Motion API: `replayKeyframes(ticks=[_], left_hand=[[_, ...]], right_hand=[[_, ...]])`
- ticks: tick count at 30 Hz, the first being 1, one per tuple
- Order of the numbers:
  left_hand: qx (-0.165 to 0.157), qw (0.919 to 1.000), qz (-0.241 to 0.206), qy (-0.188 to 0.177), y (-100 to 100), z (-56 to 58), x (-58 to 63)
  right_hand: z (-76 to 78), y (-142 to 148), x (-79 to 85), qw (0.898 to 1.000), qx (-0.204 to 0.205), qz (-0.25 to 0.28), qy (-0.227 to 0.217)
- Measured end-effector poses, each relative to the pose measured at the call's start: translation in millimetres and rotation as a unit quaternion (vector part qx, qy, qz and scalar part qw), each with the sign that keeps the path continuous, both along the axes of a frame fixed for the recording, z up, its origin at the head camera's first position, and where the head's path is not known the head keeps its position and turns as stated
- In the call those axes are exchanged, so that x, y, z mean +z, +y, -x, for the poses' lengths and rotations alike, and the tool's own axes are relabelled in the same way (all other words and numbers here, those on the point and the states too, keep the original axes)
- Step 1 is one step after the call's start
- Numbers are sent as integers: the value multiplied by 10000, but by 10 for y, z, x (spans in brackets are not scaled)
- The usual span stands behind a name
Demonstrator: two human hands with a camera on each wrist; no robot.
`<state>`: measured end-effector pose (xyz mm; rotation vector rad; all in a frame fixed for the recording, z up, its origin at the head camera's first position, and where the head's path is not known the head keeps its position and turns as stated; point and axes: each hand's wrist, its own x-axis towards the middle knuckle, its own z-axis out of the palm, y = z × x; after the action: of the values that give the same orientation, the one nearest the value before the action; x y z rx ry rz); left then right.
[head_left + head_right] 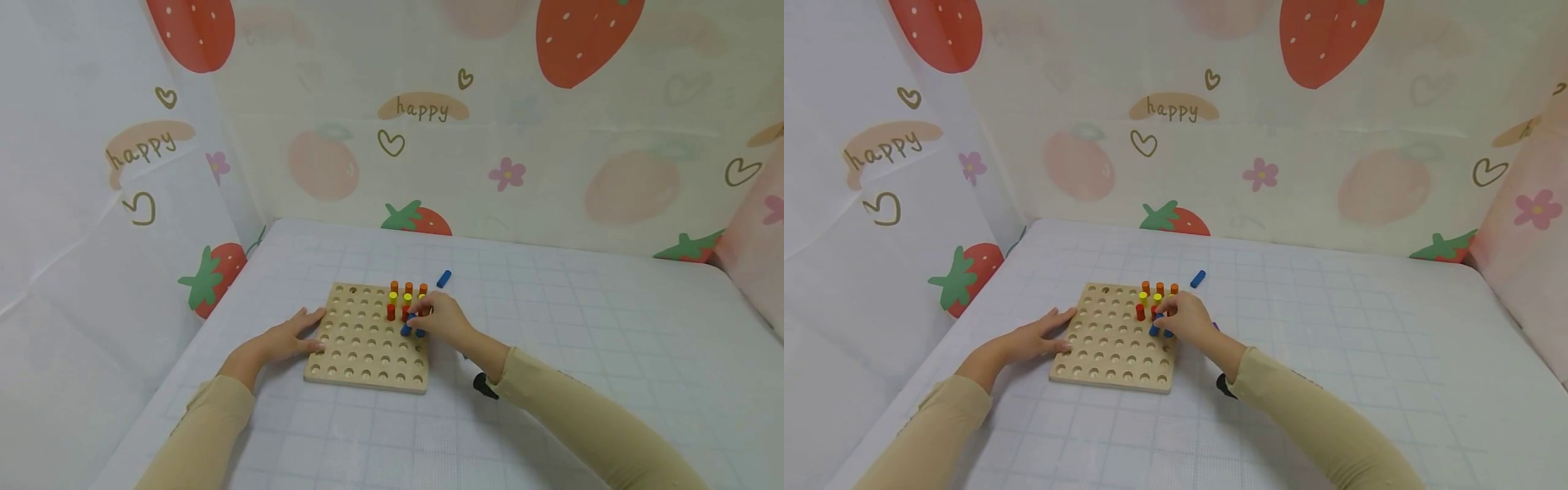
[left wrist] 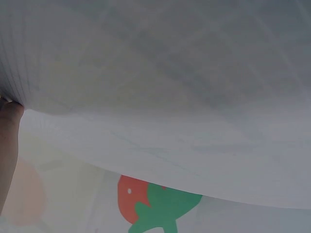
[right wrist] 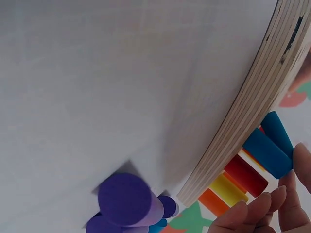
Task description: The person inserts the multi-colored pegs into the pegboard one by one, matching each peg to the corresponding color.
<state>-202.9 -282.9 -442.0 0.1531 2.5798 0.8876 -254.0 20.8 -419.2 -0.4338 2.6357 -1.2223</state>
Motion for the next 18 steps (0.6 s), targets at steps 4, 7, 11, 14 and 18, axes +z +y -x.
replayKeyframes(ticks=[4,7,11,14,18], left_hand=[[-14,10000,-1,13,1,-7,3],[2,10000,-28,16,2,-9,11],[15,10000,-17,-5,3,-8,12],[15,10000,0,-22,3,-6,5],[3,10000,26,-23,-1,-1,-6]], right_hand=[[3,-5,-7,10000,21,-9,3],[-1,-11,-2,10000,39,7,28],[-10,-21,9,10000,57,29,22],[-11,-26,8,10000,68,18,-17],[-6,-36,0,9999,68,-22,-154]])
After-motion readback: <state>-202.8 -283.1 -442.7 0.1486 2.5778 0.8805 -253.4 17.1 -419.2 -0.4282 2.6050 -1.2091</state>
